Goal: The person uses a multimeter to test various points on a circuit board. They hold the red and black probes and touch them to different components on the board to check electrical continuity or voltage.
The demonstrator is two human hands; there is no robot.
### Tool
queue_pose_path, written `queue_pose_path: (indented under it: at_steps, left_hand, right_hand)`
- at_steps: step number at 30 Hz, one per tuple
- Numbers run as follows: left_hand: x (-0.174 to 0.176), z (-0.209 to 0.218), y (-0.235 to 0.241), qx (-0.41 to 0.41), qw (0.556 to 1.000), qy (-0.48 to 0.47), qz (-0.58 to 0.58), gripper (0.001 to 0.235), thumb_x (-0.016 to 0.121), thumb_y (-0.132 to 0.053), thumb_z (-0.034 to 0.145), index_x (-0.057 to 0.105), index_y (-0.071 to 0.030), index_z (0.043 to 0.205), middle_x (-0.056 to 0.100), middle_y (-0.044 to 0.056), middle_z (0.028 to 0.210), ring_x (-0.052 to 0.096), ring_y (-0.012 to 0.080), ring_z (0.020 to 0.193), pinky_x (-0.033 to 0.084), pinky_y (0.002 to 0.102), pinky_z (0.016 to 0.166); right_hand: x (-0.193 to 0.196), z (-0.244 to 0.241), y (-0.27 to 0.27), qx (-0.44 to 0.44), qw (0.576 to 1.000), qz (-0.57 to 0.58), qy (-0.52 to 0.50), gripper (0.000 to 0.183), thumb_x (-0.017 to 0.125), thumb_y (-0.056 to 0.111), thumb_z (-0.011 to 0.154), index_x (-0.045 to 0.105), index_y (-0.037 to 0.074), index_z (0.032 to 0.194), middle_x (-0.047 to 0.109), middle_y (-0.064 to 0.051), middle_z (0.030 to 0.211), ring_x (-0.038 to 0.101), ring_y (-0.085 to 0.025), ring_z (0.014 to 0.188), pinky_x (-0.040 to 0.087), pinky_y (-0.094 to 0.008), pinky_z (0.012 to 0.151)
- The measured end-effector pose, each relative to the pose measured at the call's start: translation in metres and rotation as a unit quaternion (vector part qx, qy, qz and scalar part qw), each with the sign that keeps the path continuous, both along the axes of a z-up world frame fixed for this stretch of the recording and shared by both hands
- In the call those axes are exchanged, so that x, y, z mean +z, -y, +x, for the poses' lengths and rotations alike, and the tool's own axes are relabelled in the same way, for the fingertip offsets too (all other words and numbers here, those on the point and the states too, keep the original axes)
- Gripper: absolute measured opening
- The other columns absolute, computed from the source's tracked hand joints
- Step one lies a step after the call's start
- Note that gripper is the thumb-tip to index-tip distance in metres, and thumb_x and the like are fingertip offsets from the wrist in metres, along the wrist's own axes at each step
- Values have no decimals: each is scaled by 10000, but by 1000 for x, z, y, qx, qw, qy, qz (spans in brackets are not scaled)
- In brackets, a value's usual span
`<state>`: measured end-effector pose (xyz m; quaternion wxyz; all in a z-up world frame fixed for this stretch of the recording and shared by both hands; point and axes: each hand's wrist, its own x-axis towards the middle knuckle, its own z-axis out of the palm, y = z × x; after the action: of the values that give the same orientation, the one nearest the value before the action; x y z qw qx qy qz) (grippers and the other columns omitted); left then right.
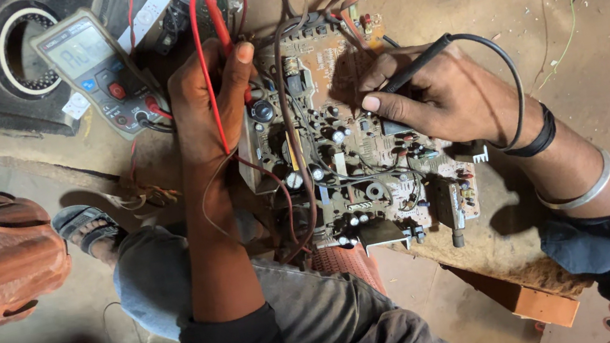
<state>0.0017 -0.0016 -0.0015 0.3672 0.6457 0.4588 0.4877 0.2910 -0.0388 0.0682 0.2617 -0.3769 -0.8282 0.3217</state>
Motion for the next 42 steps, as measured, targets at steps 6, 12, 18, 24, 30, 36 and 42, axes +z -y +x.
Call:
queue_pose_path:
  at_steps: [6,12,18,24,30,36,42]
  left_hand:
    - [-18,-3,-1,-47,991,28,120,643,629,-66,1167,213,-171,1646,456,5,1552,491,93,1126,390,235,961]
    - [-50,60,-20,-53,998,7,41,568,633,-103,1153,278,-161,1593,473,8,1453,504,91,1067,401,238,917]
    - [-25,219,-22,-230,971,15,62,497,637,-140,1139,343,-151,1540,490,11,1354,517,88,1007,412,242,873]
    - [-1,342,5,-378,921,10,88,432,641,-178,1126,407,-141,1487,507,14,1255,529,86,947,423,245,830]
    - [12,444,33,-455,885,-13,97,376,645,-215,1112,472,-131,1435,524,17,1156,542,83,888,433,249,786]
    - [14,530,59,-483,870,-59,77,332,649,-252,1098,537,-121,1382,541,20,1057,555,81,828,444,253,742]
    - [5,554,74,-494,864,-78,65,307,653,-289,1085,601,-111,1329,559,23,958,567,78,768,455,256,698]
  right_hand:
    - [-1,8,2,-47,993,-9,105,250,698,373,970,783,144,1019,735,-127,819,698,-310,725,536,-416,665]
    - [-33,12,0,4,999,18,-48,249,656,322,1011,733,91,1060,749,-135,1056,723,-313,985,582,-398,833]
    - [-55,6,-6,54,990,20,-130,266,618,334,1055,687,127,1206,737,-109,1167,707,-262,1114,572,-370,961]
    - [-79,-5,-26,70,982,84,-152,290,601,405,1039,668,126,1076,710,-109,1055,698,-297,983,554,-406,858]
    - [-102,-11,-25,14,994,74,-77,353,617,455,986,680,110,945,702,-124,920,690,-319,905,540,-436,802]
    - [-95,-6,-23,-2,987,116,-108,382,609,482,980,610,100,974,673,-113,951,670,-304,935,535,-424,824]
    - [-105,-8,-26,1,973,192,-125,375,592,473,990,601,127,1134,670,-105,1039,669,-275,990,543,-421,870]
